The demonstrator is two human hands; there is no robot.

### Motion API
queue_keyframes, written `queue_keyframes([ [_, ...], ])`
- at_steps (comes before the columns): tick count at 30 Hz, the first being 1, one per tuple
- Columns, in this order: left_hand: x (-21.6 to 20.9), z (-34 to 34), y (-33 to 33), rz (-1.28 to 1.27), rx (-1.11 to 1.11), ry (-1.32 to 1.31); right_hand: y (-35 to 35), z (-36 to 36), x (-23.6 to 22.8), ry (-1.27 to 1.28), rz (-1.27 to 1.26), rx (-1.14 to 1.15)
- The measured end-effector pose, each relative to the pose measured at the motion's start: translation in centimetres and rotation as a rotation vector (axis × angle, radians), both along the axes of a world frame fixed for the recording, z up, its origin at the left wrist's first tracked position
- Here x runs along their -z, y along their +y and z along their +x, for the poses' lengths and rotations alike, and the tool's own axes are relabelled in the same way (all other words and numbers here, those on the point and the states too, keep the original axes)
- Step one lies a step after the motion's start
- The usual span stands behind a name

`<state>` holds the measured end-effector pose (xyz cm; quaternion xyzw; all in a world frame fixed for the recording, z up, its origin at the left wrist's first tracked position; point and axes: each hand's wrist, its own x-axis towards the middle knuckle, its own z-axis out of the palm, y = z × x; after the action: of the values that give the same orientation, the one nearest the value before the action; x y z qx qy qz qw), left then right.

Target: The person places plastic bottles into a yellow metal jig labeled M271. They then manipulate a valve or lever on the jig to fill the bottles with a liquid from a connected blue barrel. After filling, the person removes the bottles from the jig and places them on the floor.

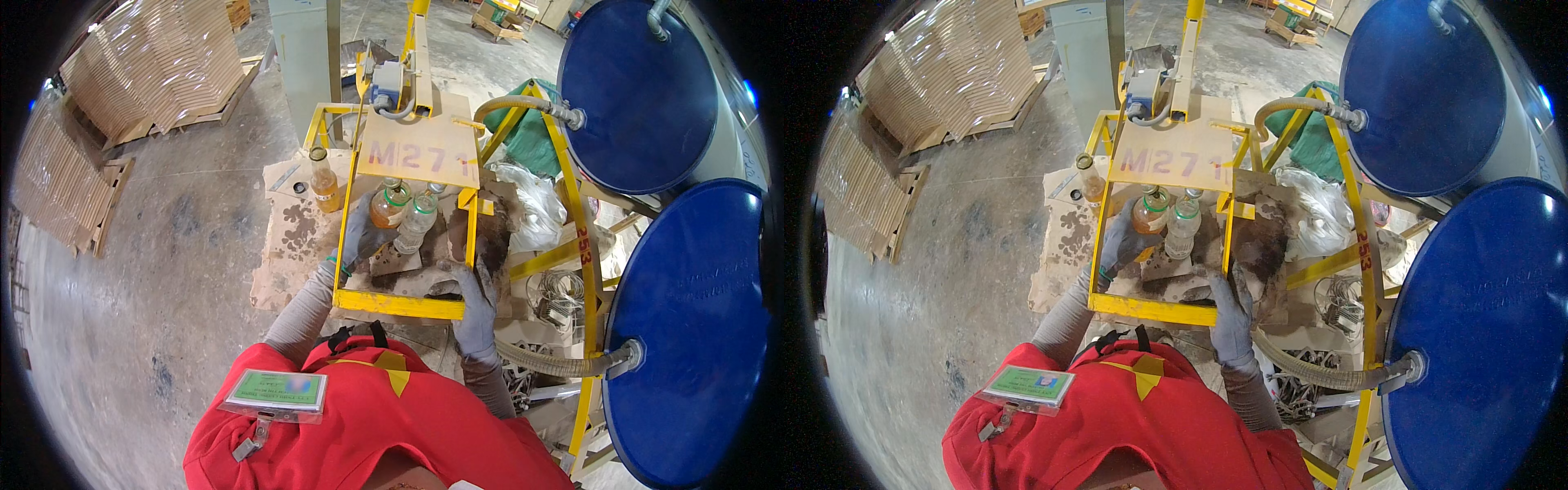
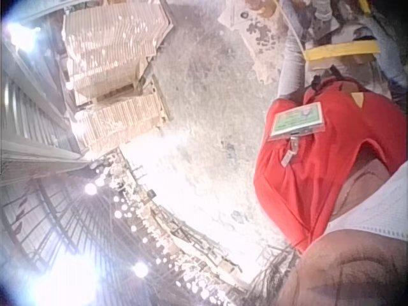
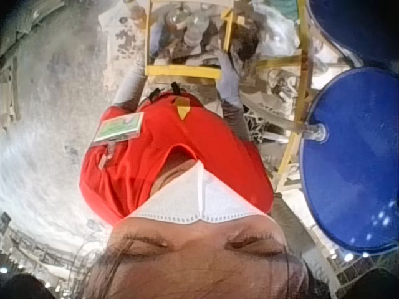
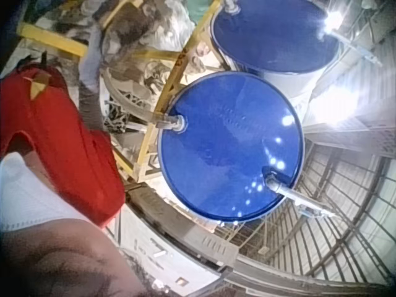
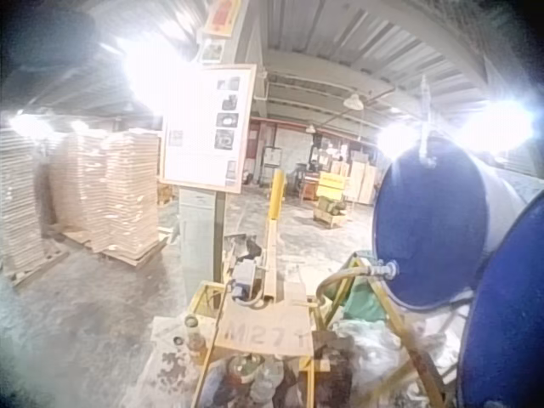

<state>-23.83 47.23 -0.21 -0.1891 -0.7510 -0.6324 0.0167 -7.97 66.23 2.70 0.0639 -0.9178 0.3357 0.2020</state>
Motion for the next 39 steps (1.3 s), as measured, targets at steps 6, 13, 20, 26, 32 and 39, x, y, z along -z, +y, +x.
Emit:
queue_keyframes([
  [6,-0.3,0.1,0.0,0.030,-0.002,-0.056,-1.1,-0.4,-1.9,-0.118,-0.327,-0.029],
  [13,-0.2,0.1,0.2,-0.021,-0.022,-0.049,-0.2,-0.3,-0.4,-0.021,-0.044,0.028],
  [20,-0.5,0.3,0.2,0.019,-0.014,-0.056,-0.9,-0.4,-1.2,-0.076,-0.370,0.003],
  [26,-0.5,0.4,0.2,0.021,-0.019,-0.020,-0.2,-0.1,-0.3,-0.133,-0.123,0.009],
  [32,-0.5,0.4,0.1,0.062,-0.005,-0.043,-0.7,-0.3,-0.5,-0.033,-0.124,0.034],
  [39,-0.9,0.4,0.3,-0.011,-0.035,-0.040,-0.7,-0.3,-0.9,-0.083,-0.301,0.011],
])
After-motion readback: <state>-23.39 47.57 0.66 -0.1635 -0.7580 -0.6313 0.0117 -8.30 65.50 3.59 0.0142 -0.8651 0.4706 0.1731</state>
